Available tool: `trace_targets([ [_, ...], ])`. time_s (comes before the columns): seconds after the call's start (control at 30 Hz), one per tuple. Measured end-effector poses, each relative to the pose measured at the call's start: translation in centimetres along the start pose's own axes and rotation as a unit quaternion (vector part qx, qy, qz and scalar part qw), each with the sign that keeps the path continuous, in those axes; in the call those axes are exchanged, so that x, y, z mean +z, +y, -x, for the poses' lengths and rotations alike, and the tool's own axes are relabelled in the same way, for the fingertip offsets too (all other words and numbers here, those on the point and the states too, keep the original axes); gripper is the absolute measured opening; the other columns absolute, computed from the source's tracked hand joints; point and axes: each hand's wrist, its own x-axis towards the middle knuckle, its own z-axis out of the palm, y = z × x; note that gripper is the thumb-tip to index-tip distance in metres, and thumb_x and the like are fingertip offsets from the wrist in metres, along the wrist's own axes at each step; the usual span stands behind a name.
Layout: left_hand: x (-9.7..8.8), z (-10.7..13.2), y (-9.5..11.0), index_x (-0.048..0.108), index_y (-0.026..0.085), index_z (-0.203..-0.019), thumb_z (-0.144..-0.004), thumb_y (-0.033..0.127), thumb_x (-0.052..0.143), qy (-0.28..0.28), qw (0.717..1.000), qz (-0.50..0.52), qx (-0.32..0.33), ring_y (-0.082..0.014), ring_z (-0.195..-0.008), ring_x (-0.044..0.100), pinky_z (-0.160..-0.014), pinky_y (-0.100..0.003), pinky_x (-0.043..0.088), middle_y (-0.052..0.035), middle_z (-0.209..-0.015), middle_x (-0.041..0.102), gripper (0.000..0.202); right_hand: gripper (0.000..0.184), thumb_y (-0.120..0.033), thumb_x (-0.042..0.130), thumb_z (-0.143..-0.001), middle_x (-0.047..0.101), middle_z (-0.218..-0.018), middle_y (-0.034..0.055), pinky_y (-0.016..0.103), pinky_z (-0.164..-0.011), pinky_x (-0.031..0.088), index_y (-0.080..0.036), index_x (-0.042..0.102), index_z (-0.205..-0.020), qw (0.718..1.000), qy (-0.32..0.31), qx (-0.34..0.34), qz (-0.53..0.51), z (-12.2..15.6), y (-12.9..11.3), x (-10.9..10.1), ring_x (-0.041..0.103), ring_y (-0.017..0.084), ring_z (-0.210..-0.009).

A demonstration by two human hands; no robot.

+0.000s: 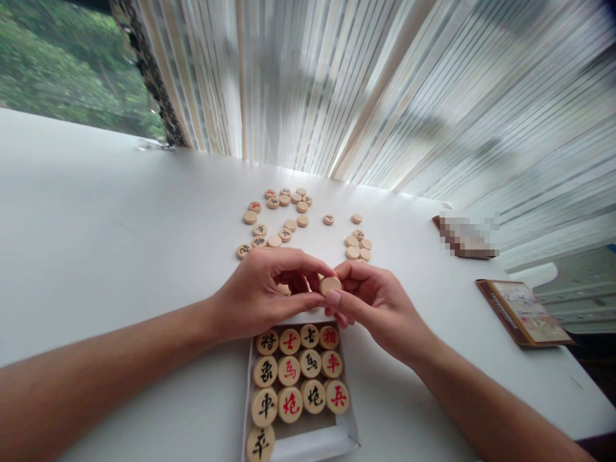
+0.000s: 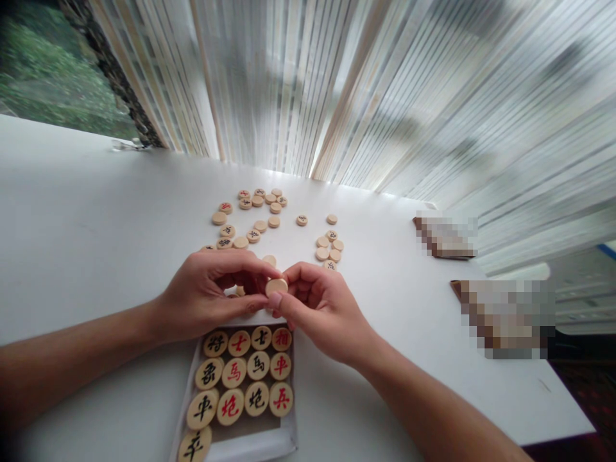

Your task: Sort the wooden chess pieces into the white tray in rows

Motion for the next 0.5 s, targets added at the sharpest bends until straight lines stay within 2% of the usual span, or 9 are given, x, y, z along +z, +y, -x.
trace_targets([
  [0.17,-0.03,0.05,0.10,0.080,0.009,-0.109,-0.088,0.012,0.082,-0.003,1.000,-0.019,0.017,-0.0141,-0.071,0.077,-0.064,-0.021,0.063,-0.0072,-0.086,0.080,0.021,0.035,-0.045,0.092,-0.082,0.071,-0.067,0.0004,0.020,-0.050,0.045,-0.017,0.071,-0.081,1.000,0.018,-0.002,0.012,0.00,-0.17,0.25,0.056,0.009,-0.053],
  [0.37,-0.11,-0.03,0.09,0.080,0.009,-0.107,-0.087,0.013,0.083,-0.006,0.999,-0.034,0.021,-0.0136,-0.069,0.075,-0.063,-0.021,0.063,-0.0065,-0.084,0.079,0.020,0.029,-0.036,0.095,-0.079,0.072,-0.066,0.0002,0.019,-0.049,0.047,-0.017,0.074,-0.081,1.000,0.017,0.002,-0.006,0.09,-0.28,0.10,0.057,0.008,-0.051],
  [0.5,-0.14,-0.08,0.10,0.081,0.011,-0.106,-0.086,0.013,0.083,-0.004,0.999,-0.028,0.016,-0.0145,-0.070,0.076,-0.064,-0.022,0.063,-0.0066,-0.084,0.079,0.020,0.030,-0.038,0.094,-0.080,0.073,-0.066,0.0009,0.020,-0.049,0.048,-0.016,0.073,-0.080,1.000,0.009,0.003,-0.010,0.10,-0.30,0.00,0.058,0.009,-0.050],
])
